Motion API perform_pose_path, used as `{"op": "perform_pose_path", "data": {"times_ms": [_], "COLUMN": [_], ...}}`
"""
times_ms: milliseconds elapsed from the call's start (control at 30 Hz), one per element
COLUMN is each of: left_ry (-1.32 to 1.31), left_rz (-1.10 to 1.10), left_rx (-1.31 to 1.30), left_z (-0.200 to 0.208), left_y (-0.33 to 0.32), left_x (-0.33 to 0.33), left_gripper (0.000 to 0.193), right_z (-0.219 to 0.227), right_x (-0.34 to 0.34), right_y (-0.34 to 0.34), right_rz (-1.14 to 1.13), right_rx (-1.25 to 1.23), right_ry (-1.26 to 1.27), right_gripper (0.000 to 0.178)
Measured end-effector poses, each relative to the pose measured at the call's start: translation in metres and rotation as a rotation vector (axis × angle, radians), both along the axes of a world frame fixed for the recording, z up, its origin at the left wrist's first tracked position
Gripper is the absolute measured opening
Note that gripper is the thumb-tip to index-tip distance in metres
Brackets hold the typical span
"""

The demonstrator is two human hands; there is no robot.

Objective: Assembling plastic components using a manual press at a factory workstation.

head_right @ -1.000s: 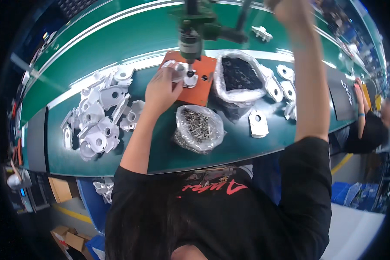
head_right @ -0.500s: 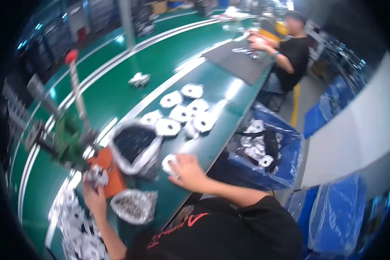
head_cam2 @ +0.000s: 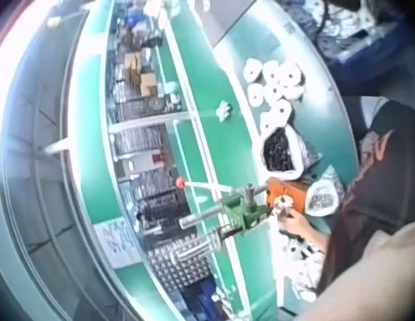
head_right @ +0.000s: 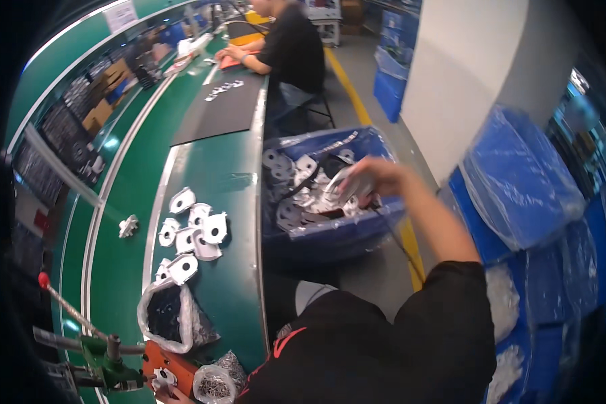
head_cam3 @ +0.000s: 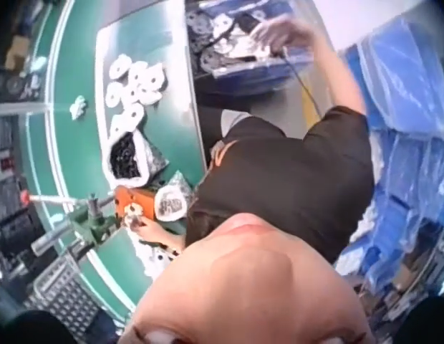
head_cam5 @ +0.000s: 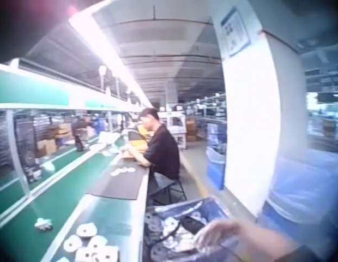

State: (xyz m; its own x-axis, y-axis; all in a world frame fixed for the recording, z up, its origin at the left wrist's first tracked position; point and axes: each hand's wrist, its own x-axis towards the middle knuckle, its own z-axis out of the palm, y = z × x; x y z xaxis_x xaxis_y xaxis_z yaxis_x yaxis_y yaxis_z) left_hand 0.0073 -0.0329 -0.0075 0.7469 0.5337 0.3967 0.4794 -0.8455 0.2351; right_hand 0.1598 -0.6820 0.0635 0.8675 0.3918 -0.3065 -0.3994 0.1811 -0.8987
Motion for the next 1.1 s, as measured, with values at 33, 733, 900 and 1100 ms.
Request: {"op": "perform_pose_path", "data": {"times_ms": [33,733,900,1100], "left_ry": [0.007,-0.057,-0.032,0.17], "left_rz": [-0.029,-0.244,-0.32,-0.219], "left_rx": [0.007,-0.804,-0.72,-0.376], "left_z": [0.004,0.007,0.033,0.001], "left_y": [-0.004,0.068,0.071,0.087], "left_x": [0.0,0.022,0.023,-0.004], "left_gripper": [0.04,0.046,0.04,0.055], "right_z": [-0.002,0.013,0.0,-0.063], "right_x": [-0.026,0.01,0.085,0.122], "right_y": [-0.052,-0.108,0.11,0.274], "right_rz": [-0.252,-0.615,0.068,0.12], "right_rx": [0.007,-0.326,-0.413,-0.841], "right_ry": [0.075,-0.323,-0.53,-1.178], "right_gripper": [0.046,0.041,0.028,0.049]}}
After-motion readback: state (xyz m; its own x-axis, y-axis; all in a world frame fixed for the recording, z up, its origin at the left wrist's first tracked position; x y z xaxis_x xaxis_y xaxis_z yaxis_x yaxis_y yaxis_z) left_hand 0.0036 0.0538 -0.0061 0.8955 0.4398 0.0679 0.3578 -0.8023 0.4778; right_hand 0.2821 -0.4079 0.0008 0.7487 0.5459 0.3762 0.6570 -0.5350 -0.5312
